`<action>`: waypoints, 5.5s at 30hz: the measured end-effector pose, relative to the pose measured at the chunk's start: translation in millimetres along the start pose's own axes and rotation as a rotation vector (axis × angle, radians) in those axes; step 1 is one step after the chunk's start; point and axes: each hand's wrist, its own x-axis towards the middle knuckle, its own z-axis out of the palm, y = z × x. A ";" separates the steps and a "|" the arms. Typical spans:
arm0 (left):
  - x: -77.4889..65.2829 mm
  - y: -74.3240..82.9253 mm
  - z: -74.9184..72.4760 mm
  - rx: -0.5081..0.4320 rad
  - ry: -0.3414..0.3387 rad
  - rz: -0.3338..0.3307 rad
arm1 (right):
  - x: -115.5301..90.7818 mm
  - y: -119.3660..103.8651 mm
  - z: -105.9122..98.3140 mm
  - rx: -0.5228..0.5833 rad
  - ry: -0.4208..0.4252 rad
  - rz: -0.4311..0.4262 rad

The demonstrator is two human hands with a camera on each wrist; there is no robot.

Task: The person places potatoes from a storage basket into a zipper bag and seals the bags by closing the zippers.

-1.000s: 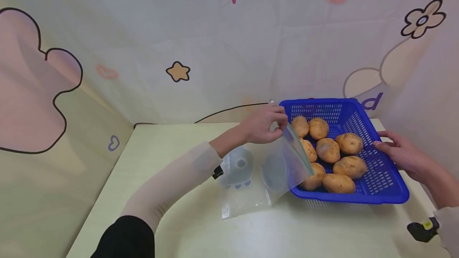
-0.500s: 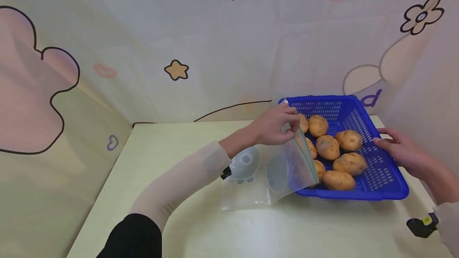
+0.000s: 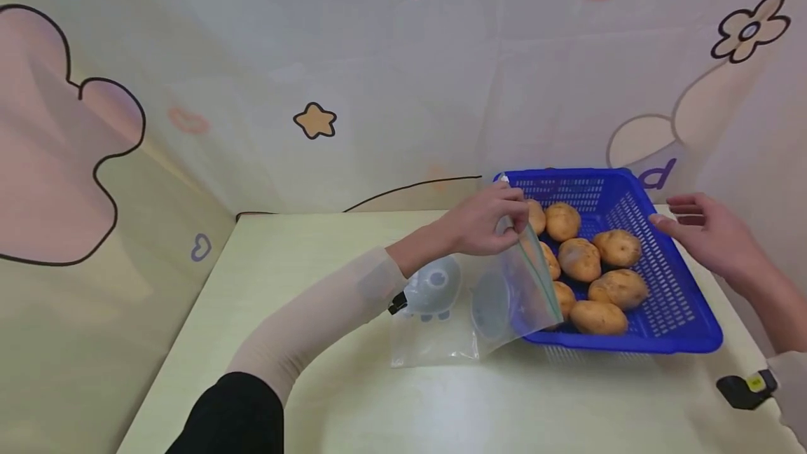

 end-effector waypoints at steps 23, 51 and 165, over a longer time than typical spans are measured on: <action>-16.7 18.3 -6.3 0.083 0.171 -0.201 | -9.9 -135.6 78.1 0.387 -0.342 -0.074; -87.4 43.4 -53.8 -0.358 0.132 -0.731 | -18.4 -105.6 62.2 0.202 -0.201 -0.129; -93.3 31.7 -3.1 -0.547 0.405 -0.380 | -29.9 -131.2 40.6 0.103 -0.088 -0.478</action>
